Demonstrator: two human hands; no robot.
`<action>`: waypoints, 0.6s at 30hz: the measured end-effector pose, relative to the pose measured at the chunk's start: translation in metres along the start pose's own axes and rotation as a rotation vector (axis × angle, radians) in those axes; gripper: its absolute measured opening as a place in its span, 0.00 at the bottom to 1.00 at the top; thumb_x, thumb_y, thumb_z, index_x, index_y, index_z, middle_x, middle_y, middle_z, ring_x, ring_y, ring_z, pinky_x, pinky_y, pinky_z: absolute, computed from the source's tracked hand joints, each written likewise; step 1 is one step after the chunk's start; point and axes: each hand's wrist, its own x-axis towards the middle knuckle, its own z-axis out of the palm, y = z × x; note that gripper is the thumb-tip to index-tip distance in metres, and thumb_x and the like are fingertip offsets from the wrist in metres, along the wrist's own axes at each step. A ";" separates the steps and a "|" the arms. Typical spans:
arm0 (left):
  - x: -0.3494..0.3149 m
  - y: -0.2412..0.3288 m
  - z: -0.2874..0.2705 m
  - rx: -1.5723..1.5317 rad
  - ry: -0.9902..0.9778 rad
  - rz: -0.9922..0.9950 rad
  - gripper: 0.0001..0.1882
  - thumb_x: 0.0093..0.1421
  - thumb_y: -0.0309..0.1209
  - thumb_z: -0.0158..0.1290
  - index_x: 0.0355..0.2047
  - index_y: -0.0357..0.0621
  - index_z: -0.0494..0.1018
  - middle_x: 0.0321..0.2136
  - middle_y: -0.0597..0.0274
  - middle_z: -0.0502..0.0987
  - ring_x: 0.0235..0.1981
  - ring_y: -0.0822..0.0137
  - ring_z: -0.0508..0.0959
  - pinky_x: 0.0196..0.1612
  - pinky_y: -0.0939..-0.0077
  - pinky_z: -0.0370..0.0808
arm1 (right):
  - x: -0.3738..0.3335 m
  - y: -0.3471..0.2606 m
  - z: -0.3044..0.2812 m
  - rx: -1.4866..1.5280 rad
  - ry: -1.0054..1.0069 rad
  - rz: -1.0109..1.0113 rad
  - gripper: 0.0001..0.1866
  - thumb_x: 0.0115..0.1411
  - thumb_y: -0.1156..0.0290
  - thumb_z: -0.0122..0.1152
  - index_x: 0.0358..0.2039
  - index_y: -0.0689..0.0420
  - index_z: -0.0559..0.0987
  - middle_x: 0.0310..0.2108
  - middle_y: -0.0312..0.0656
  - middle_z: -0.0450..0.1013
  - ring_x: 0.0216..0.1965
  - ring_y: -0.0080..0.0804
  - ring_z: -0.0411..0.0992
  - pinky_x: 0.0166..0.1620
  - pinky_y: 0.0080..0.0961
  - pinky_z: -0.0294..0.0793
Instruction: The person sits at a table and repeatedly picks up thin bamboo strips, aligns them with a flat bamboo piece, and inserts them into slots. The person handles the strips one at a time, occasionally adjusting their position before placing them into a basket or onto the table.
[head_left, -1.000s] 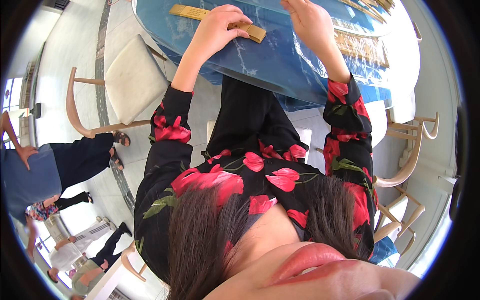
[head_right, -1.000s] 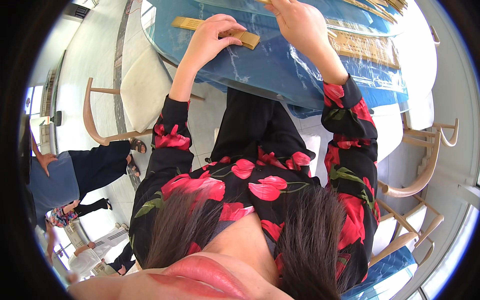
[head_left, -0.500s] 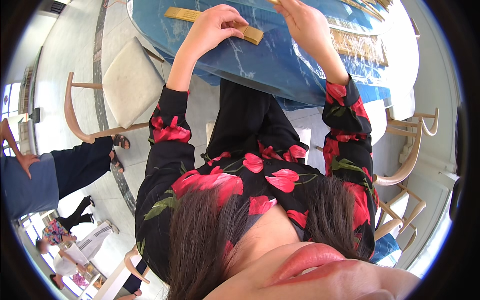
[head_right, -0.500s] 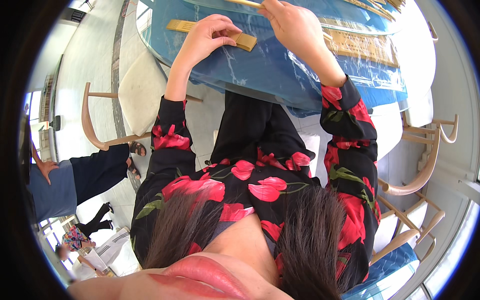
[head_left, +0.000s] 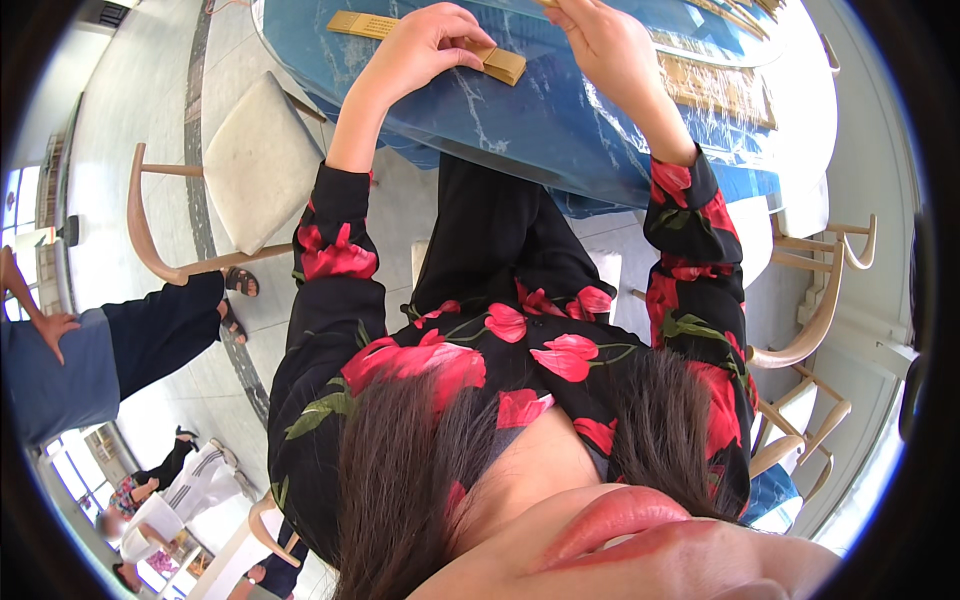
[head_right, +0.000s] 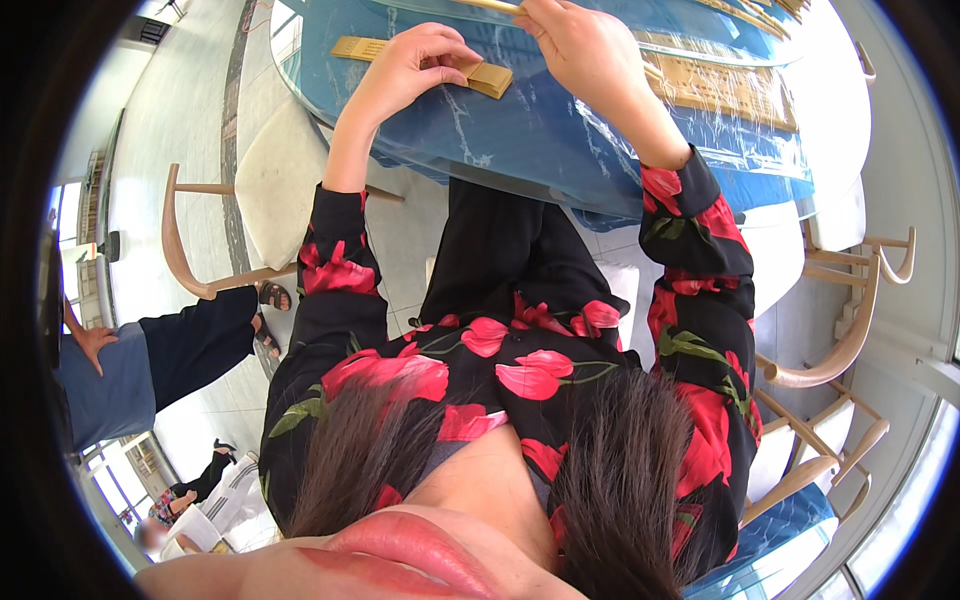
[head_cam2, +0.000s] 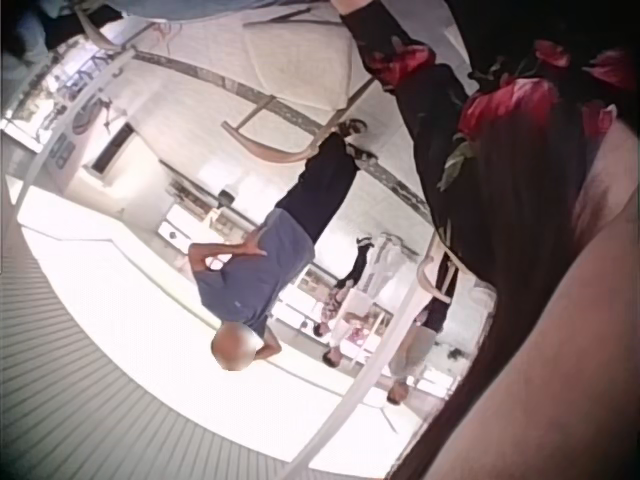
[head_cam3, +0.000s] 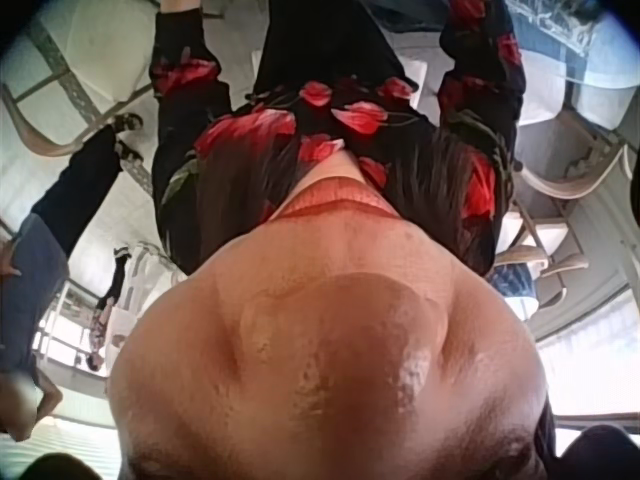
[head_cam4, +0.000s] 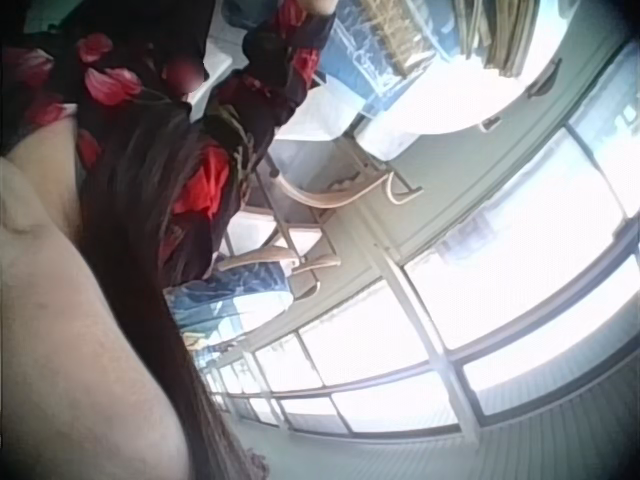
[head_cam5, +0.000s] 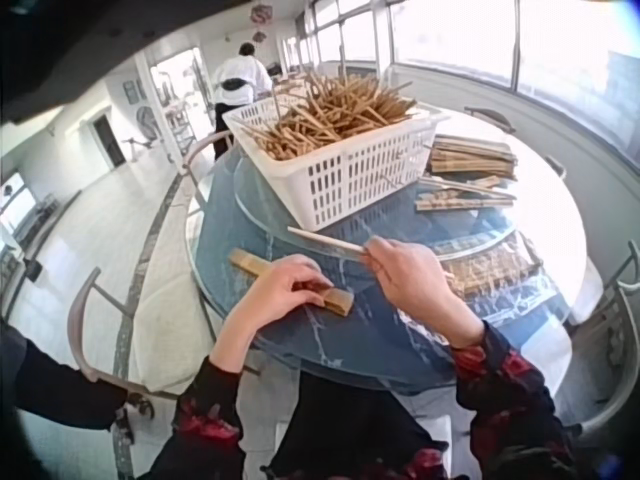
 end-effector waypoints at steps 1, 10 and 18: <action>0.000 -0.002 0.000 -0.018 -0.005 0.000 0.08 0.59 0.19 0.61 0.39 0.38 0.83 0.40 0.64 0.78 0.39 0.68 0.81 0.44 0.76 0.79 | 0.000 0.002 0.002 -0.004 -0.008 0.005 0.09 0.69 0.66 0.55 0.36 0.58 0.76 0.29 0.55 0.77 0.34 0.60 0.76 0.35 0.50 0.73; -0.006 0.025 0.010 0.052 0.450 0.032 0.03 0.66 0.27 0.57 0.38 0.42 0.79 0.29 0.61 0.78 0.38 0.60 0.82 0.38 0.69 0.77 | -0.001 0.012 0.018 -0.053 0.007 -0.024 0.13 0.71 0.58 0.58 0.40 0.54 0.77 0.24 0.48 0.76 0.27 0.51 0.76 0.29 0.42 0.72; -0.012 0.050 0.008 0.292 0.380 0.179 0.04 0.66 0.30 0.58 0.38 0.46 0.80 0.26 0.59 0.76 0.31 0.56 0.77 0.34 0.64 0.73 | -0.001 0.002 0.014 0.500 -0.228 0.306 0.17 0.67 0.56 0.65 0.37 0.61 0.84 0.19 0.32 0.65 0.21 0.20 0.62 0.26 0.25 0.61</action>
